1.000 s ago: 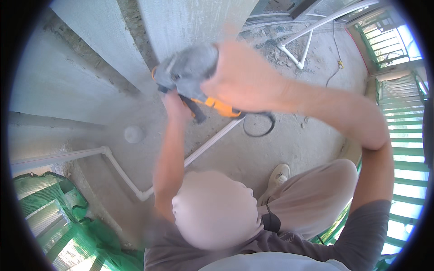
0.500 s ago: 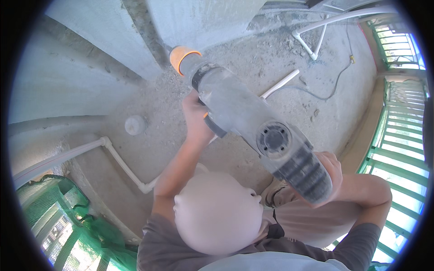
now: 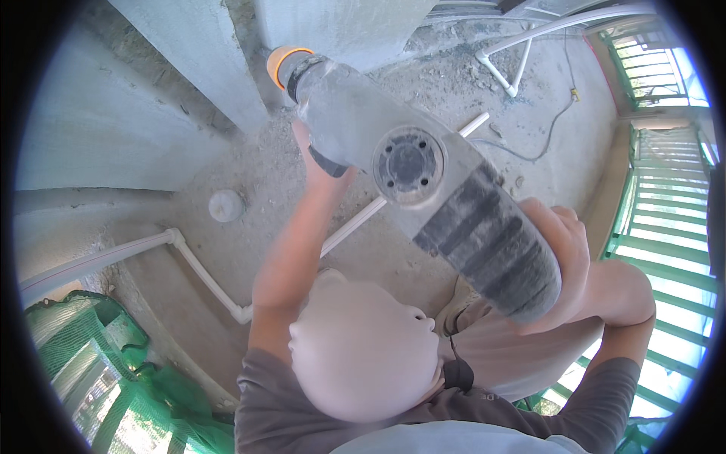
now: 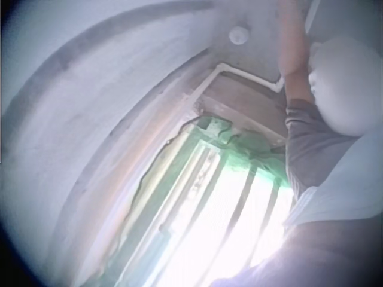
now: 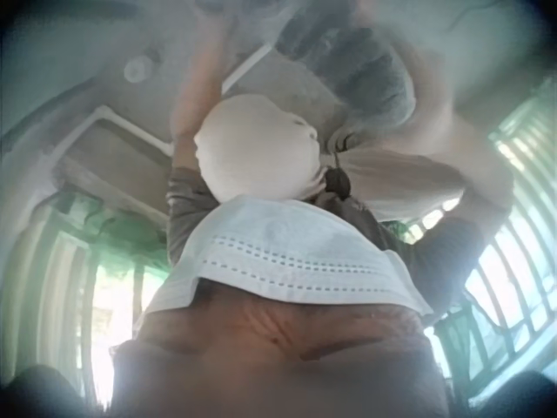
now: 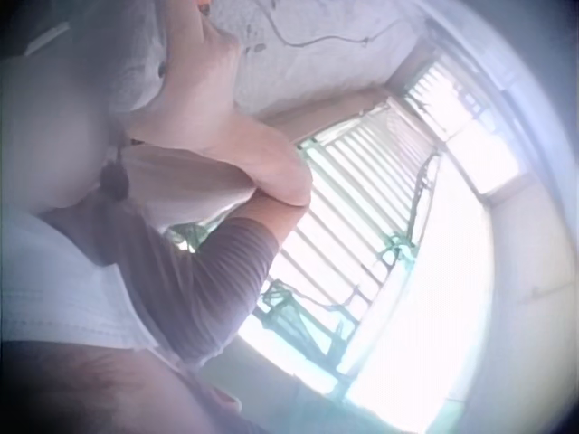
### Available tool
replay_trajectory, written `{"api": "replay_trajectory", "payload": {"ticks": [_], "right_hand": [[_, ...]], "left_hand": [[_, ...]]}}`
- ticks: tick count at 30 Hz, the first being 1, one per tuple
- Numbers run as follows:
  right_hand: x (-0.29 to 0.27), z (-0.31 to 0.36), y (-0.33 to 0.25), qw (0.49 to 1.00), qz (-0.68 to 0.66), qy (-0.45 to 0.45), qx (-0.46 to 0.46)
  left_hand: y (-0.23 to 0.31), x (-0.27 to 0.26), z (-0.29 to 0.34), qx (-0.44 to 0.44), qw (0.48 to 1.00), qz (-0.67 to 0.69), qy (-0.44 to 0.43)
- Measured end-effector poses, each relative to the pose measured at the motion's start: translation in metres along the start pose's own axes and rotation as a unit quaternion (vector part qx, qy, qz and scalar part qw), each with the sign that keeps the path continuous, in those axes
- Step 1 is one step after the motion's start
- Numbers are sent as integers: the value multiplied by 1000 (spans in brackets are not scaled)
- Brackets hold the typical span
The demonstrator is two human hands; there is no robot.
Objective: The person uses a rotary hammer drill to bore holes into a concrete floor, then clears debris and fits white PVC pipe sections into the drilled holes. The person repeats this process for multiple holes, checking fit and clearing dust between each insertion.
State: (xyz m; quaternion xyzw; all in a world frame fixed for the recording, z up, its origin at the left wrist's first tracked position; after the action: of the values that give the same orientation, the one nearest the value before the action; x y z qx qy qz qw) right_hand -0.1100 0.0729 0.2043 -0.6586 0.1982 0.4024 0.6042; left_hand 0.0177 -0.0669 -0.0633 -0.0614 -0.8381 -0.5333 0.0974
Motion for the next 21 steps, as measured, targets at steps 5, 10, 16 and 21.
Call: {"api": "replay_trajectory", "payload": {"ticks": [5,10,16,21], "right_hand": [[2,-10,2,999,-13,8,39],[7,-23,-1,997,60,44,15],[18,-37,4,998,9,-10,58],[25,-39,14,997,-28,-24,65]], "left_hand": [[-10,-2,-2,-150,948,267,85],[-14,-13,1,-198,970,136,45],[-44,-24,-2,-81,986,122,74],[-60,-20,5,-149,907,386,86]]}}
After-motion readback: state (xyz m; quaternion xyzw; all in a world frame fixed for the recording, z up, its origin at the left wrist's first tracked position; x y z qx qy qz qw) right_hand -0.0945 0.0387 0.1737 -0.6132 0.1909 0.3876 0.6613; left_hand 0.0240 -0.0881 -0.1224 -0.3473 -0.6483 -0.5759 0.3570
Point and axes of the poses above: each hand's wrist, its own z-axis away from the middle knuckle, its own x-axis out of the palm, y = z × x, the point moved 7 cm from there along -z, towards the middle knuckle, and after that the axes turned 9 degrees about x, right-handed, at the moved point
